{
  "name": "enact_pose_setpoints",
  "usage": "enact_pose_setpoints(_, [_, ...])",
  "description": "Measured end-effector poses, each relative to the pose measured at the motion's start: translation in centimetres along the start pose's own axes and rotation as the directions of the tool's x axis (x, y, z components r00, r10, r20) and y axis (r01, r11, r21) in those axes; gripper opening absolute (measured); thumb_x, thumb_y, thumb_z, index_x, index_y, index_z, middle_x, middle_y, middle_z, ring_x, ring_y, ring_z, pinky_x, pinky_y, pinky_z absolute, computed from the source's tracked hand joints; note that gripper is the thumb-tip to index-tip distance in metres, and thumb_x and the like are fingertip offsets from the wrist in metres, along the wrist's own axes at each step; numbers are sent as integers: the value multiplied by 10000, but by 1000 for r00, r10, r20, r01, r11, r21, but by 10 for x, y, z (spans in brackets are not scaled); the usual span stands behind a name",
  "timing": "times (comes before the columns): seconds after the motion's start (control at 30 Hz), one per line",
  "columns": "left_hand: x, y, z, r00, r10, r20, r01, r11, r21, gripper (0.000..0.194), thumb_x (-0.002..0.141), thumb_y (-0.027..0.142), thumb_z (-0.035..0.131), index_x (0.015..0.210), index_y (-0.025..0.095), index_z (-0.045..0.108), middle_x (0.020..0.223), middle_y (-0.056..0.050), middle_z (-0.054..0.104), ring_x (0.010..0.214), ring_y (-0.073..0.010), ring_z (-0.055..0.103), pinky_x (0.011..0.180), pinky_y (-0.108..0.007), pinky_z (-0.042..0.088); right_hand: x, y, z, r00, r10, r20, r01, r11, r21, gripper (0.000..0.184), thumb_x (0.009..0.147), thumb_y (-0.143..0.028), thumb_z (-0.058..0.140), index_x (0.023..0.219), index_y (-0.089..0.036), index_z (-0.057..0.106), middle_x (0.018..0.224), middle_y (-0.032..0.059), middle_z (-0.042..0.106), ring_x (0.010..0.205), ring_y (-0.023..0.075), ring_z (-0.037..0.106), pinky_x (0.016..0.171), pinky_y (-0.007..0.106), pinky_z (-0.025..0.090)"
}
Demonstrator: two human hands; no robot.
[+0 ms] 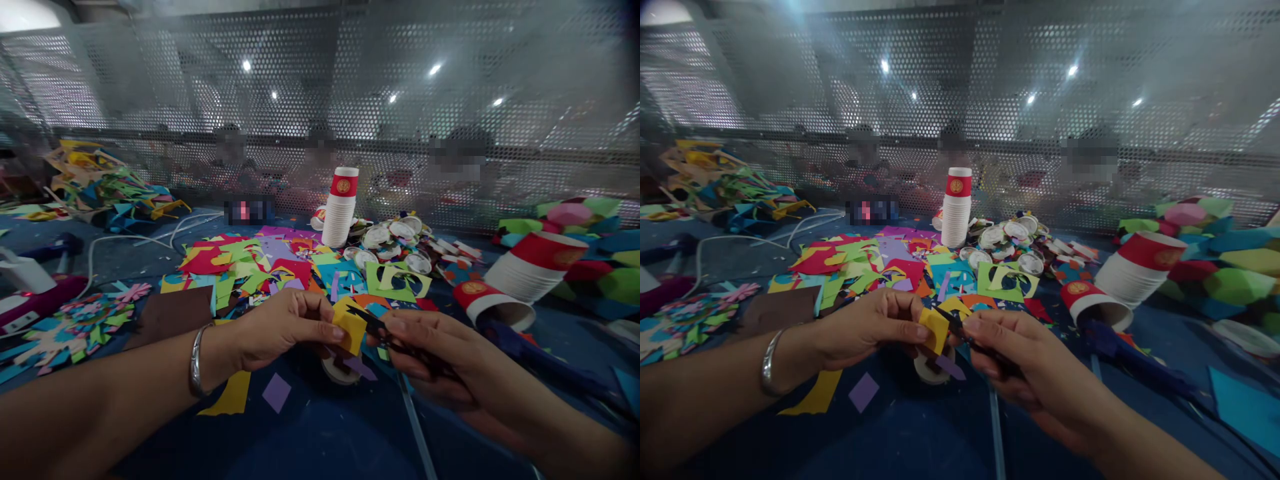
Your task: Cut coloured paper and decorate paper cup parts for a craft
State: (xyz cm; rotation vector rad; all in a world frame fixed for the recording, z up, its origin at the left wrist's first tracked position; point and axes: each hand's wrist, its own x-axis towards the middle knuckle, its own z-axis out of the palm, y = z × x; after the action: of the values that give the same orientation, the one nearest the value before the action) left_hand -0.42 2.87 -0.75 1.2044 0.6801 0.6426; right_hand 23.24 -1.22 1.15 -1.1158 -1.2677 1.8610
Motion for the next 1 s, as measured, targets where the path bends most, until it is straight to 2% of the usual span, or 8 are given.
enact_pose_setpoints(0.13, [1,-1,-3,999,-4,38,3,1000,20,211,764,246,809,818,132,639,901,-97,763,805,-149,709,729,-269,516,1,1,1,1000,14,3,-14,1000,-17,345,942,-461,650,787,-180,523,603,-73,486,377,-6,217,356,162,77])
enact_pose_setpoints(0.47, [2,-2,-2,999,34,38,-37,997,62,174,772,245,793,800,144,654,884,-82,766,800,-144,705,726,-269,508,2,1,1,1000,19,0,-19,999,-33,330,950,-451,642,788,-173,569,586,-78,472,369,-9,204,342,145,83])
enact_pose_setpoints(0.7, [2,-2,-3,999,34,23,-35,998,61,217,756,257,821,799,134,648,848,-70,761,745,-120,686,720,-258,505,3,2,2,1000,12,8,-12,1000,-20,283,957,-425,639,835,-172,606,589,-80,466,371,-12,193,347,141,97])
enact_pose_setpoints(1.0, [3,-3,0,1000,8,14,-9,998,56,244,742,265,829,807,135,634,895,-84,764,766,-128,690,734,-276,499,4,2,2,999,41,6,-41,999,-32,312,944,-439,646,792,-182,554,586,-83,447,369,-4,185,350,159,74])
